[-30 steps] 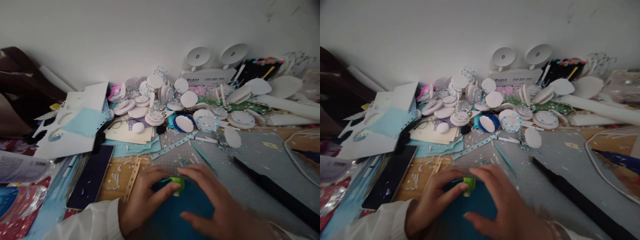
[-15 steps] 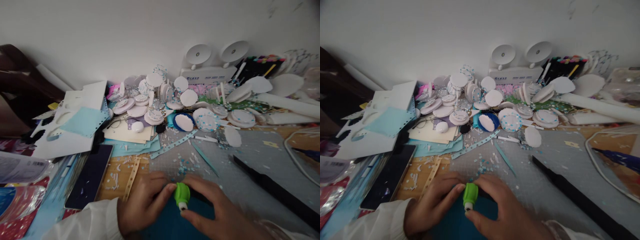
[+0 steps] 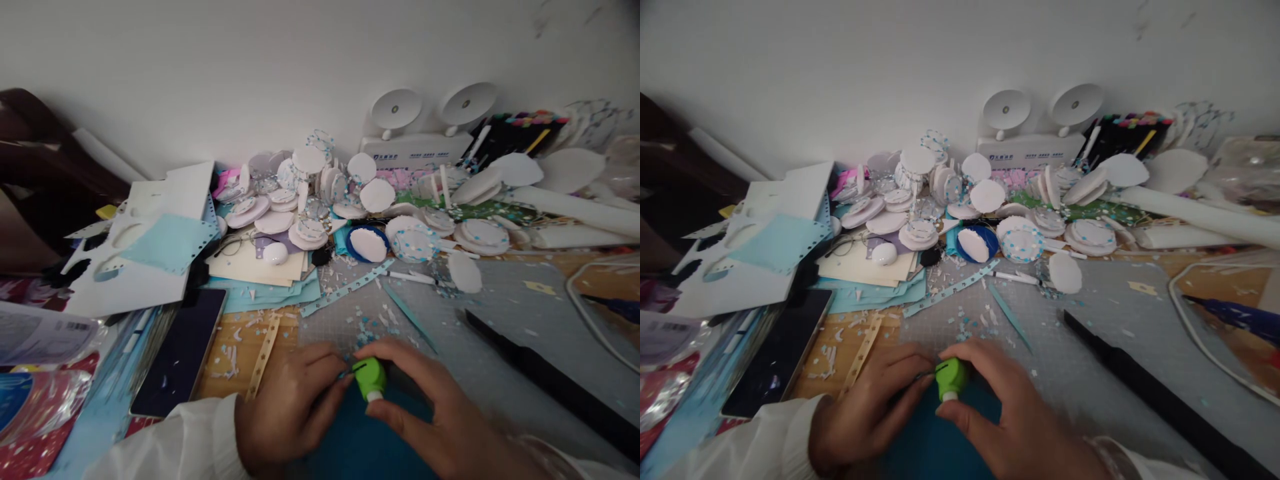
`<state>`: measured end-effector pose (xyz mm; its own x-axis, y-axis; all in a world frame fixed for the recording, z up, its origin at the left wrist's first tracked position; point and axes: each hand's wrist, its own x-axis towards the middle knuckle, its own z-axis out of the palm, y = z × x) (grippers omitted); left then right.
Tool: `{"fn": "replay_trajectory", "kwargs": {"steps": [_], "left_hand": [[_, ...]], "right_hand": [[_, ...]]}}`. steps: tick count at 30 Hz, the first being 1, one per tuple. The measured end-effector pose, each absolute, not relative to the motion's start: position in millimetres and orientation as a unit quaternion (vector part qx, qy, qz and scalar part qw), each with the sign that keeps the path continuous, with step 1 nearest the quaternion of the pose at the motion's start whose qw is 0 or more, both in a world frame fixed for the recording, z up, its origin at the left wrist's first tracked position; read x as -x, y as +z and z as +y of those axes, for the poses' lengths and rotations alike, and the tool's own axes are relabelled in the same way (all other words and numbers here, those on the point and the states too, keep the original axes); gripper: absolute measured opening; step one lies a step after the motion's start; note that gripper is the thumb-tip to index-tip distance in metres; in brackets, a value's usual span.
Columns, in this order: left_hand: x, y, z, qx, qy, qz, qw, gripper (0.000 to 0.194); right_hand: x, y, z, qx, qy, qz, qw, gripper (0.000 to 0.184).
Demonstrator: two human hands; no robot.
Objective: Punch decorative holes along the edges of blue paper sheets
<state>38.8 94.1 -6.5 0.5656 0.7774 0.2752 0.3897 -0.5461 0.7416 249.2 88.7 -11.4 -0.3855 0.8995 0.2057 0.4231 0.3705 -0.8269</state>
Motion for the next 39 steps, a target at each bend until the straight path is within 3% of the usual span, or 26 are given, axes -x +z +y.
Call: {"fn": "replay_trajectory", "kwargs": {"steps": [8, 12, 16, 19, 24, 27, 30, 34, 39], "left_hand": [[-39, -12, 93, -0.856, 0.248, 0.315, 0.325, 0.014], [-38, -9, 93, -0.823, 0.286, 0.315, 0.375, 0.015], [-38, -5, 94, -0.792, 0.346, 0.328, 0.381, 0.028], [-38, -7, 94, -0.797, 0.341, 0.346, 0.358, 0.041], [-39, -12, 93, -0.825, 0.328, 0.349, 0.302, 0.041], [-39, -9, 93, -0.831, 0.349, 0.331, 0.281, 0.048], [-39, -7, 93, -0.835, 0.337, 0.339, 0.272, 0.047], [-39, -8, 94, -0.844, 0.283, 0.368, 0.268, 0.042], [-41, -10, 95, -0.843, 0.251, 0.394, 0.266, 0.042]], "right_hand": [[-254, -12, 92, 0.392, 0.441, -0.744, 0.313, 0.033], [-255, -10, 92, 0.368, 0.445, -0.760, 0.296, 0.037], [-253, -17, 93, 0.356, 0.385, -0.793, 0.310, 0.046], [-249, -23, 93, 0.323, 0.334, -0.821, 0.332, 0.041], [-253, -11, 93, 0.300, 0.328, -0.843, 0.302, 0.040], [-263, -6, 101, 0.354, 0.274, -0.831, 0.330, 0.028], [-272, -17, 116, 0.465, 0.128, -0.799, 0.360, 0.014], [-283, -42, 133, 0.545, 0.007, -0.792, 0.274, 0.019], [-289, -50, 136, 0.541, 0.009, -0.801, 0.255, 0.015]]}}
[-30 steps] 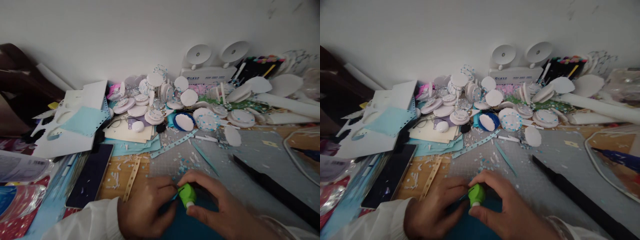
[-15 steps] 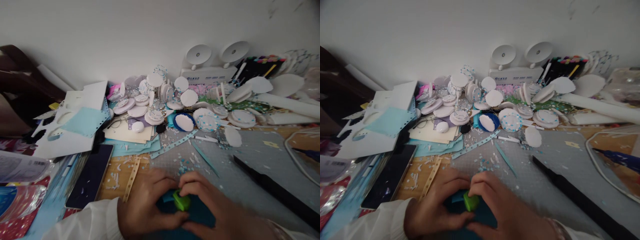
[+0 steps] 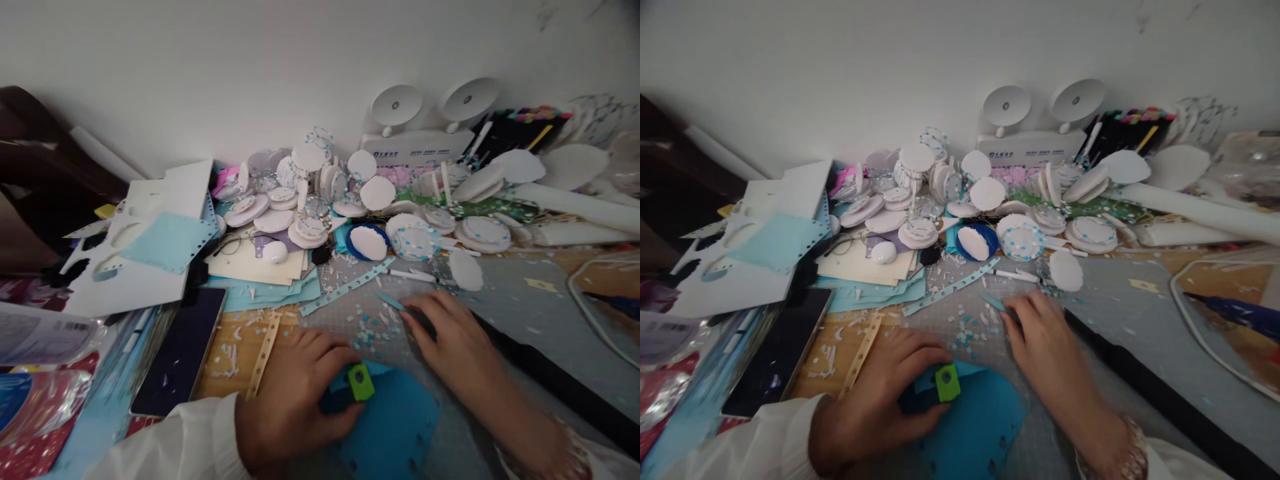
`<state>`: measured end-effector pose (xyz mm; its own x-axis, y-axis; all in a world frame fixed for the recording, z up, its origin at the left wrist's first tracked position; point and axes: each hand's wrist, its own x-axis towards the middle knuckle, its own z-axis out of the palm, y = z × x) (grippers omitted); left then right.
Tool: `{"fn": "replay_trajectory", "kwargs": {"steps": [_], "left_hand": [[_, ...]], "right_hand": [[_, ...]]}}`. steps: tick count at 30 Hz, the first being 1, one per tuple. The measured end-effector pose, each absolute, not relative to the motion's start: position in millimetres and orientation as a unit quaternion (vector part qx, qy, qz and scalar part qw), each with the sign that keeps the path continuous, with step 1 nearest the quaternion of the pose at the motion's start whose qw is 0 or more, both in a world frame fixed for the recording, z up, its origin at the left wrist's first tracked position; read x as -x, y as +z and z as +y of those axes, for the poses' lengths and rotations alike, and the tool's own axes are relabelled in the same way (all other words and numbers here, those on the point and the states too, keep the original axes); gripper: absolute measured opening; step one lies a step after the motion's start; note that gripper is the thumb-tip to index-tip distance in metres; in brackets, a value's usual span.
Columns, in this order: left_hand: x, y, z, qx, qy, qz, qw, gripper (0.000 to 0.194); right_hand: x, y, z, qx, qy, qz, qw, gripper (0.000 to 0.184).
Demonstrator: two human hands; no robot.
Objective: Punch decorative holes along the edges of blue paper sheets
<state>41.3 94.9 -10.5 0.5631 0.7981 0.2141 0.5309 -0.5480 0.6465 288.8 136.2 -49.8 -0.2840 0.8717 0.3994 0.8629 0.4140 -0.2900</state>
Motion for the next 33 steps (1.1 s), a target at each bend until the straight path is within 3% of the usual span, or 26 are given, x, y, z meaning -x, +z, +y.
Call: {"fn": "replay_trajectory", "kwargs": {"steps": [5, 10, 15, 33], "left_hand": [[-42, -13, 94, -0.842, 0.270, 0.401, 0.240, 0.038], [-41, -11, 95, -0.823, 0.332, 0.400, 0.230, 0.033], [-43, -7, 94, -0.814, 0.379, 0.399, 0.188, 0.032], [-46, -10, 90, -0.841, 0.367, 0.382, 0.112, 0.025]], "right_hand": [[-283, -32, 131, 0.561, 0.091, -0.731, 0.377, 0.007], [-273, -13, 120, 0.505, 0.300, -0.641, 0.495, 0.009], [-265, -4, 108, 0.433, 0.393, -0.633, 0.507, 0.004], [-264, -6, 89, 0.418, 0.311, -0.745, 0.416, 0.015]]}}
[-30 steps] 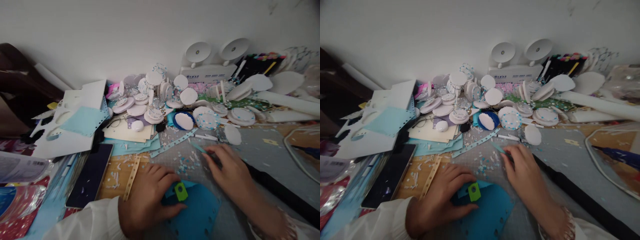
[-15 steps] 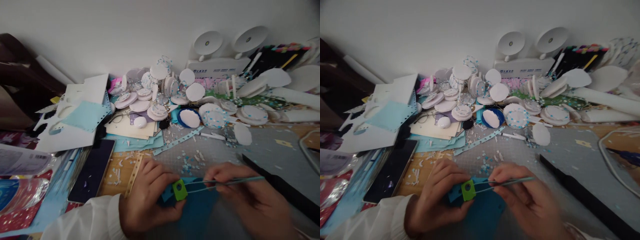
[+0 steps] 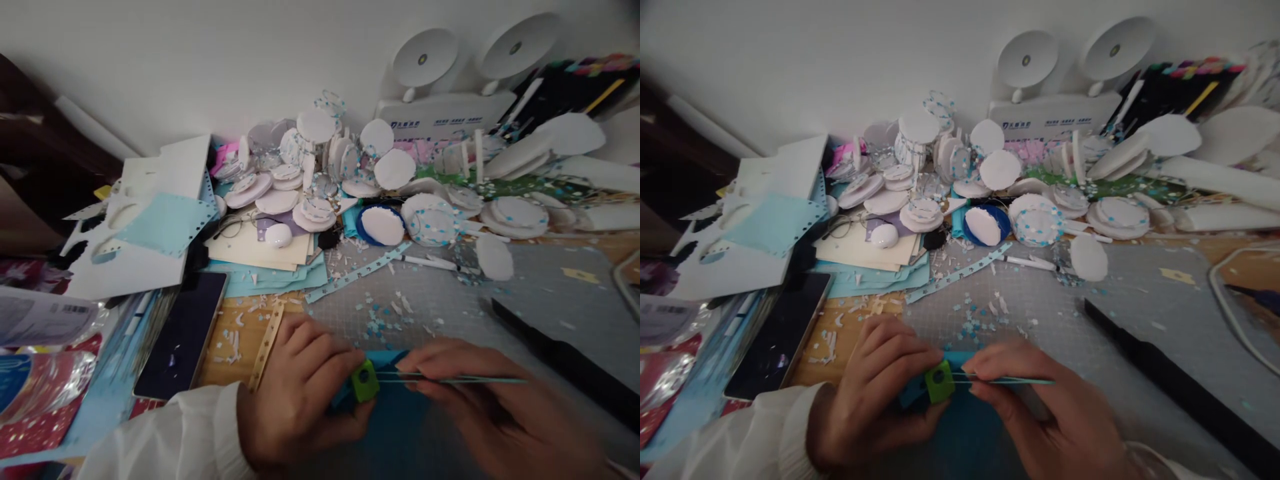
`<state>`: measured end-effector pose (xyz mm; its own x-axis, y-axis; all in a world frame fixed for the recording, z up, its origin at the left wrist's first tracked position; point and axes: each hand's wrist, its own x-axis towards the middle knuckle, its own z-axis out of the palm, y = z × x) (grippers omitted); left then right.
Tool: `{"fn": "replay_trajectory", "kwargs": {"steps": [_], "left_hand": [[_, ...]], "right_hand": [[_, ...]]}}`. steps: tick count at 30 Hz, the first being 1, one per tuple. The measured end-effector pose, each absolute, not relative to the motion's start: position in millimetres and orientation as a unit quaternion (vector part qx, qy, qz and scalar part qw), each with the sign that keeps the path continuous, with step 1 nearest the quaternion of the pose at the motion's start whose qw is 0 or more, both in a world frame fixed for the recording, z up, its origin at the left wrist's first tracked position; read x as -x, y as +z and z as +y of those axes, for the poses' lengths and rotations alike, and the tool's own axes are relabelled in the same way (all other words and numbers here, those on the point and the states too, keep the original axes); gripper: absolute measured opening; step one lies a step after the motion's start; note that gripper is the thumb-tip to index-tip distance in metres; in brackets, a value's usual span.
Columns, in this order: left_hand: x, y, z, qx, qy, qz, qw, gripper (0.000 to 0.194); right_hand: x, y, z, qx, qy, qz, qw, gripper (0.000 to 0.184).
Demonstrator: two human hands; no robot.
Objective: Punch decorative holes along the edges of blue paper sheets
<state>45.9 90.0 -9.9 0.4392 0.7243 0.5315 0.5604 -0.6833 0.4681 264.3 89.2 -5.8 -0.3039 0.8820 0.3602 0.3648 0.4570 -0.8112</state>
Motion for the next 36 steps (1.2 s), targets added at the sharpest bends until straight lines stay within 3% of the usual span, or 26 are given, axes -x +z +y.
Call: {"fn": "replay_trajectory", "kwargs": {"steps": [11, 20, 36], "left_hand": [[-49, -6, 89, -0.850, 0.365, 0.364, 0.108, 0.024], [-46, -8, 90, -0.853, 0.362, 0.357, 0.117, 0.027], [-43, -5, 92, -0.849, 0.368, 0.339, 0.168, 0.033]], "right_hand": [[-250, -9, 91, 0.472, 0.456, -0.577, 0.487, 0.008], [-253, -15, 99, 0.467, 0.559, -0.484, 0.484, 0.019], [-268, -27, 114, 0.540, 0.378, -0.534, 0.530, 0.010]]}}
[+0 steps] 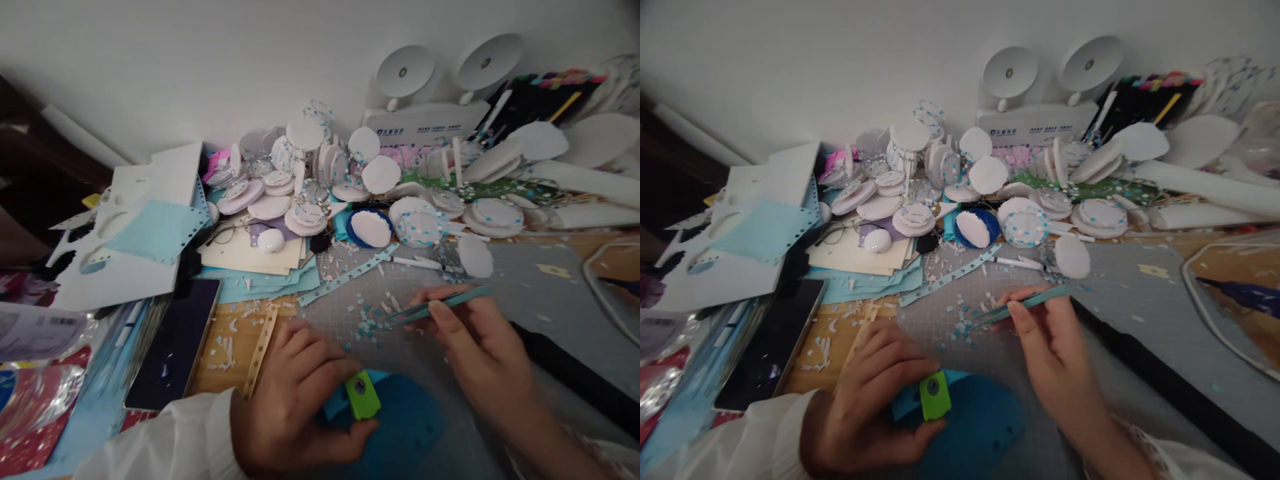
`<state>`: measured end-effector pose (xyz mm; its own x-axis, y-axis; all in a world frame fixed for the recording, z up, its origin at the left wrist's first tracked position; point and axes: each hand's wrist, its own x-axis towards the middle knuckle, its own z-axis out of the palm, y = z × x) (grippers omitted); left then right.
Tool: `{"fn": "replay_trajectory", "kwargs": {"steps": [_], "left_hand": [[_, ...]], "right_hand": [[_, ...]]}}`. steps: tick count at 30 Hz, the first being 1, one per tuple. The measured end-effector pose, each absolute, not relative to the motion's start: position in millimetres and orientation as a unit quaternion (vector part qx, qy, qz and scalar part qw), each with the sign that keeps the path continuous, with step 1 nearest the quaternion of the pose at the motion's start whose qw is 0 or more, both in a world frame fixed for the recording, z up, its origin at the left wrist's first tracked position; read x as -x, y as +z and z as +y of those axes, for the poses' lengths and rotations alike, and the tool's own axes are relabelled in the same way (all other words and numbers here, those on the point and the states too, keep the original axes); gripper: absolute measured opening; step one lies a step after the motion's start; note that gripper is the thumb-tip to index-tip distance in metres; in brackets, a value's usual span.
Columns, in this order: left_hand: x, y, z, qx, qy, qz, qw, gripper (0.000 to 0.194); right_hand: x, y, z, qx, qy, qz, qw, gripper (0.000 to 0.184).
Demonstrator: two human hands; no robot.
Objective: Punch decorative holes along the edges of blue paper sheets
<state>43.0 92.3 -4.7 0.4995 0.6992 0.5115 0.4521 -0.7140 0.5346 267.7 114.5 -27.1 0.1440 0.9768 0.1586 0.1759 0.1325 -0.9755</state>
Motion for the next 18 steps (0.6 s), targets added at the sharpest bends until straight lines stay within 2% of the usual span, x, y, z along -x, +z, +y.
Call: {"fn": "replay_trajectory", "kwargs": {"steps": [11, 15, 18], "left_hand": [[-42, -5, 91, -0.852, 0.367, 0.339, 0.154, 0.031], [-42, -5, 91, -0.852, 0.372, 0.332, 0.158, 0.032], [-41, -6, 93, -0.840, 0.385, 0.337, 0.181, 0.033]], "right_hand": [[-259, -32, 114, 0.487, 0.427, -0.574, 0.501, 0.005], [-265, -29, 117, 0.494, 0.378, -0.607, 0.494, 0.006], [-273, -26, 121, 0.542, 0.280, -0.654, 0.447, 0.012]]}}
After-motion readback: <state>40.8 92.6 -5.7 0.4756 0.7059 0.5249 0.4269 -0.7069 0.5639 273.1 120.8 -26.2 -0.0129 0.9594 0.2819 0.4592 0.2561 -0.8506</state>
